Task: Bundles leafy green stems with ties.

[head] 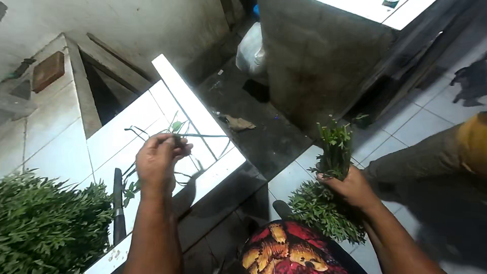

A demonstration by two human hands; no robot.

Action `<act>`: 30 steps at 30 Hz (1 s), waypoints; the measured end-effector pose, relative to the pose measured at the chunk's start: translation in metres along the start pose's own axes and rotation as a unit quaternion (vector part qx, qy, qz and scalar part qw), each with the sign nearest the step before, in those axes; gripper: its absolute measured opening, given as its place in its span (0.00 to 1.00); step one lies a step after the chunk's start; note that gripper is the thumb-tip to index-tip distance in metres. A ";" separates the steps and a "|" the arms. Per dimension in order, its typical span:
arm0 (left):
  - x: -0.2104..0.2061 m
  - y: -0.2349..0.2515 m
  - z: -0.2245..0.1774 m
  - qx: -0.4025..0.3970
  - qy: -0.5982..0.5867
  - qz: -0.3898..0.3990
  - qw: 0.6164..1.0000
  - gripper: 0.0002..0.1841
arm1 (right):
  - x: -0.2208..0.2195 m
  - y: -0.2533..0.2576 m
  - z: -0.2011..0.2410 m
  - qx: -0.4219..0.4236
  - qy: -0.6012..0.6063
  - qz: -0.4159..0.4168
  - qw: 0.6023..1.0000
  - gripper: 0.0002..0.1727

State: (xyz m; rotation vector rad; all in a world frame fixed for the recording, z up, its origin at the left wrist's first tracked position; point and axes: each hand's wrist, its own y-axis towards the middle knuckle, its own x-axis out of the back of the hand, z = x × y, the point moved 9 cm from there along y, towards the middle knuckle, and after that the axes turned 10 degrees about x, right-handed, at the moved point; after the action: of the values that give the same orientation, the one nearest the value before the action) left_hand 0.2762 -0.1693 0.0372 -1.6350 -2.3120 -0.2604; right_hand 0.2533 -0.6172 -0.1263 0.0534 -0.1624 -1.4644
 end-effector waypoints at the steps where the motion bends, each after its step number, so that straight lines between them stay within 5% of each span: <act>1: 0.011 -0.005 -0.001 0.015 -0.075 -0.019 0.997 0.17 | -0.001 0.004 0.001 0.000 0.010 0.004 1.000 0.26; 3: 0.040 -0.014 -0.002 0.018 -0.150 -0.078 0.985 0.15 | -0.002 0.012 0.003 0.002 0.026 0.013 1.000 0.27; 6: 0.103 -0.023 0.007 0.038 -0.087 -0.197 0.976 0.05 | -0.006 0.024 0.005 0.002 0.040 0.031 0.999 0.27; 9: 0.168 -0.032 0.023 0.113 0.130 -0.275 0.946 0.11 | -0.013 0.032 0.006 0.007 0.042 0.046 0.998 0.27; 12: 0.203 -0.047 0.031 0.192 0.398 -0.283 0.851 0.17 | -0.021 0.036 0.006 -0.002 0.041 0.054 0.998 0.29; 14: 0.190 -0.054 0.024 0.188 0.475 -0.268 0.817 0.25 | -0.027 0.036 0.003 -0.011 0.044 0.062 0.997 0.29; 21: 0.082 -0.030 0.012 0.026 0.482 -0.191 0.855 0.18 | -0.038 0.039 0.007 0.006 0.004 0.091 0.996 0.26; 30: 0.108 -0.004 0.058 0.180 0.525 -0.124 0.822 0.11 | -0.008 0.032 -0.011 -0.025 -0.021 0.055 0.998 0.28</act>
State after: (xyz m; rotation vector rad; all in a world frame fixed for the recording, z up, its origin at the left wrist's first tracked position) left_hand 0.2309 -0.0570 0.0199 -0.6712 -1.5309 -0.5647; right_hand 0.2856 -0.6063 -0.1336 -0.0265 -0.1600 -1.3588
